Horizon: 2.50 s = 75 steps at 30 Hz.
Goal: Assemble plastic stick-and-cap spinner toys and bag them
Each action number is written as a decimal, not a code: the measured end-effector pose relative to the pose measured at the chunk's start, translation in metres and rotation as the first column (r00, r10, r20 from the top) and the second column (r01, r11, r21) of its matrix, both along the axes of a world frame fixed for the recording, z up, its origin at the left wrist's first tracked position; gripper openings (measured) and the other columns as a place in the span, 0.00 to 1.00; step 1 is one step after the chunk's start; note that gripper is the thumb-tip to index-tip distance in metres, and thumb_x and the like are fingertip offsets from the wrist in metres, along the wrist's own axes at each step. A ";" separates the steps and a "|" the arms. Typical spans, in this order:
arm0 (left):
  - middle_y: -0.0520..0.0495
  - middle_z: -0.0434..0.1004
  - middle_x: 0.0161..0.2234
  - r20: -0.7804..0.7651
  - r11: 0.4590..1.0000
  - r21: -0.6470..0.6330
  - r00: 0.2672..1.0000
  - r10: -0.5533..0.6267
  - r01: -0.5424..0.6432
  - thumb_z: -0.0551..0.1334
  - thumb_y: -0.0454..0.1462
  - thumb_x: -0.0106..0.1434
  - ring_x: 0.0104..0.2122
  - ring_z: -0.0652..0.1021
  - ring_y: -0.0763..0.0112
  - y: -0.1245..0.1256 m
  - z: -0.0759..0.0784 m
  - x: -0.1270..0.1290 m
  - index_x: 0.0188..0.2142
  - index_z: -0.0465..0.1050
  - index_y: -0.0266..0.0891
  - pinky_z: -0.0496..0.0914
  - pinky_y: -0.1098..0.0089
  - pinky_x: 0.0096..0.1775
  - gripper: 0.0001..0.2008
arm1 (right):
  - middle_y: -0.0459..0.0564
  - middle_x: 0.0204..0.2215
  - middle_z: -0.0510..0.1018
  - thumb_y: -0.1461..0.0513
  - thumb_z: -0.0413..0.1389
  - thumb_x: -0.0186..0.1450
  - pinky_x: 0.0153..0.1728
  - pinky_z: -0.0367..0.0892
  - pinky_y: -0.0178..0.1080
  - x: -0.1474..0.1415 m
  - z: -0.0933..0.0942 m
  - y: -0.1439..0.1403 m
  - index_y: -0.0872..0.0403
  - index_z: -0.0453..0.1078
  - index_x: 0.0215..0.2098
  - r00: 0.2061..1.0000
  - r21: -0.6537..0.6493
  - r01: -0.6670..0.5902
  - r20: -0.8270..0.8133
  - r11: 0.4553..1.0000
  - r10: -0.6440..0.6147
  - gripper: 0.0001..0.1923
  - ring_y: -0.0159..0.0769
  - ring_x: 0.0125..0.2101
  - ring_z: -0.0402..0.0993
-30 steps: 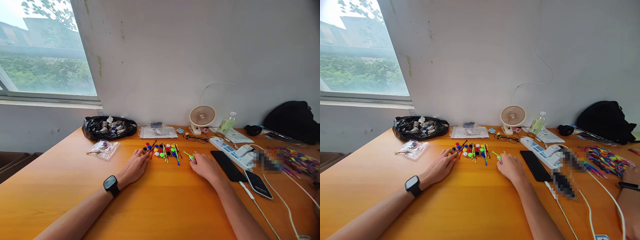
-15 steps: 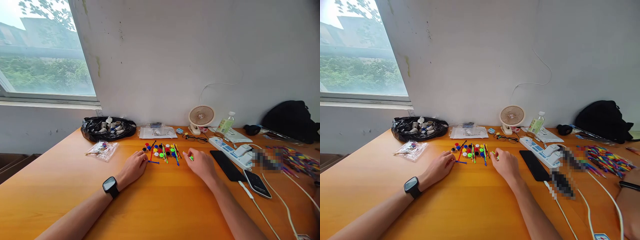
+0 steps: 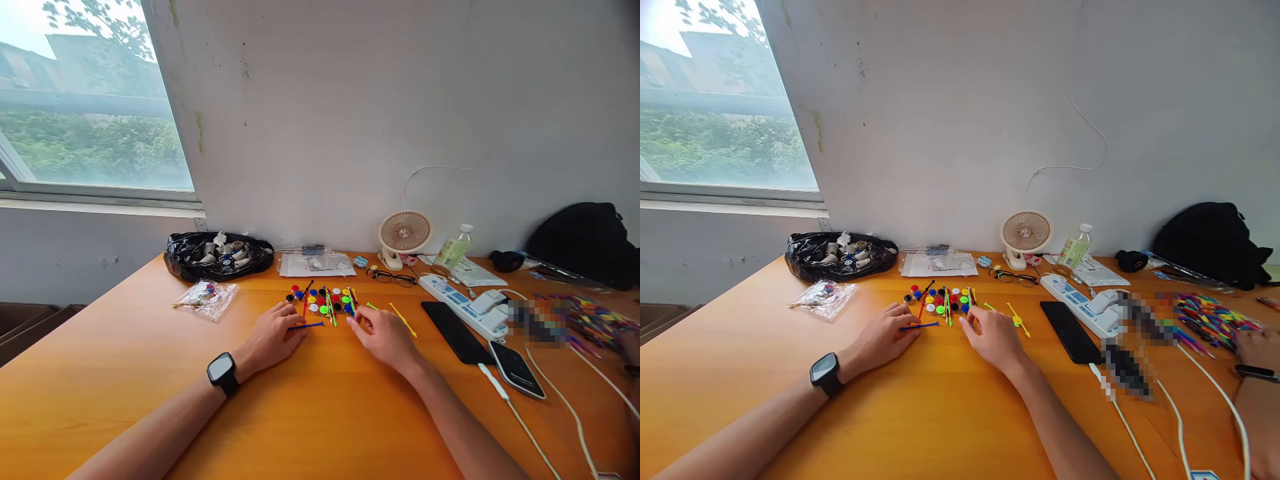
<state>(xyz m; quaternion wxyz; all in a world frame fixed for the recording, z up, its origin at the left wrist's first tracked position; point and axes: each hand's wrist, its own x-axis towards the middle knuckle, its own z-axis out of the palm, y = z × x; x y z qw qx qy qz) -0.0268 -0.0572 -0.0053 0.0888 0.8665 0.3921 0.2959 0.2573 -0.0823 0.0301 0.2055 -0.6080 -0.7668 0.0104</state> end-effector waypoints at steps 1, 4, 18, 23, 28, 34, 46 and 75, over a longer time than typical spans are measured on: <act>0.42 0.78 0.39 0.009 1.000 -0.004 1.000 -0.018 0.018 0.60 0.40 0.71 0.43 0.75 0.57 0.000 0.000 0.000 0.42 0.80 0.44 0.69 0.61 0.44 0.10 | 0.43 0.19 0.73 0.52 0.53 0.72 0.26 0.47 0.36 -0.002 0.000 -0.001 0.50 0.71 0.30 1.000 -0.008 -0.022 -0.008 1.000 0.022 0.16 0.34 0.21 0.66; 0.41 0.79 0.38 0.050 0.997 -0.020 0.996 -0.070 0.071 0.57 0.39 0.73 0.42 0.75 0.58 -0.001 0.001 0.000 0.39 0.80 0.44 0.69 0.62 0.44 0.12 | 0.43 0.20 0.73 0.52 0.54 0.72 0.27 0.48 0.36 -0.006 -0.002 -0.004 0.50 0.72 0.30 0.997 -0.027 -0.080 -0.021 0.996 0.079 0.15 0.34 0.22 0.67; 0.40 0.83 0.44 0.293 0.984 -0.061 0.940 0.176 -0.165 0.56 0.33 0.70 0.41 0.81 0.59 0.017 -0.009 -0.010 0.49 0.78 0.41 0.72 0.64 0.44 0.14 | 0.43 0.20 0.72 0.53 0.53 0.73 0.28 0.50 0.36 -0.008 -0.005 -0.006 0.50 0.72 0.31 0.990 -0.059 -0.137 -0.043 0.989 0.135 0.15 0.34 0.23 0.68; 0.40 0.84 0.40 0.291 0.981 -0.086 0.938 0.189 -0.172 0.57 0.34 0.70 0.37 0.81 0.59 0.019 -0.011 -0.011 0.47 0.82 0.41 0.73 0.64 0.41 0.15 | 0.43 0.20 0.71 0.52 0.53 0.73 0.28 0.50 0.37 -0.008 -0.003 -0.006 0.50 0.71 0.30 0.989 -0.064 -0.141 -0.045 0.988 0.139 0.16 0.33 0.23 0.68; 0.39 0.84 0.42 0.225 0.984 -0.065 0.958 0.179 -0.169 0.55 0.32 0.70 0.39 0.82 0.60 0.018 -0.012 -0.011 0.46 0.83 0.39 0.73 0.65 0.43 0.16 | 0.42 0.20 0.71 0.52 0.53 0.73 0.28 0.50 0.36 -0.008 -0.003 -0.006 0.50 0.71 0.31 0.990 -0.064 -0.138 -0.045 0.988 0.136 0.16 0.33 0.23 0.68; 0.41 0.84 0.41 0.266 0.974 0.029 0.941 0.209 -0.224 0.57 0.32 0.70 0.39 0.83 0.61 0.021 -0.014 -0.013 0.46 0.83 0.40 0.75 0.66 0.42 0.15 | 0.43 0.20 0.71 0.52 0.53 0.73 0.28 0.49 0.36 -0.008 -0.004 -0.006 0.50 0.71 0.31 0.989 -0.071 -0.143 -0.049 0.987 0.140 0.16 0.33 0.23 0.67; 0.41 0.83 0.45 0.217 0.971 0.070 0.954 0.207 -0.227 0.55 0.30 0.71 0.42 0.83 0.59 0.023 -0.012 -0.011 0.49 0.81 0.39 0.76 0.64 0.44 0.16 | 0.43 0.21 0.73 0.52 0.53 0.73 0.28 0.50 0.36 -0.007 -0.004 -0.006 0.50 0.73 0.31 0.990 -0.086 -0.141 -0.041 0.986 0.138 0.16 0.33 0.23 0.68; 0.41 0.80 0.39 0.189 0.968 0.088 0.958 0.217 -0.237 0.54 0.26 0.66 0.41 0.79 0.59 0.018 -0.009 -0.009 0.43 0.79 0.37 0.74 0.62 0.44 0.16 | 0.43 0.21 0.74 0.52 0.54 0.72 0.27 0.48 0.36 -0.004 -0.009 -0.004 0.50 0.73 0.32 0.984 -0.130 -0.178 -0.053 0.976 0.172 0.14 0.33 0.23 0.68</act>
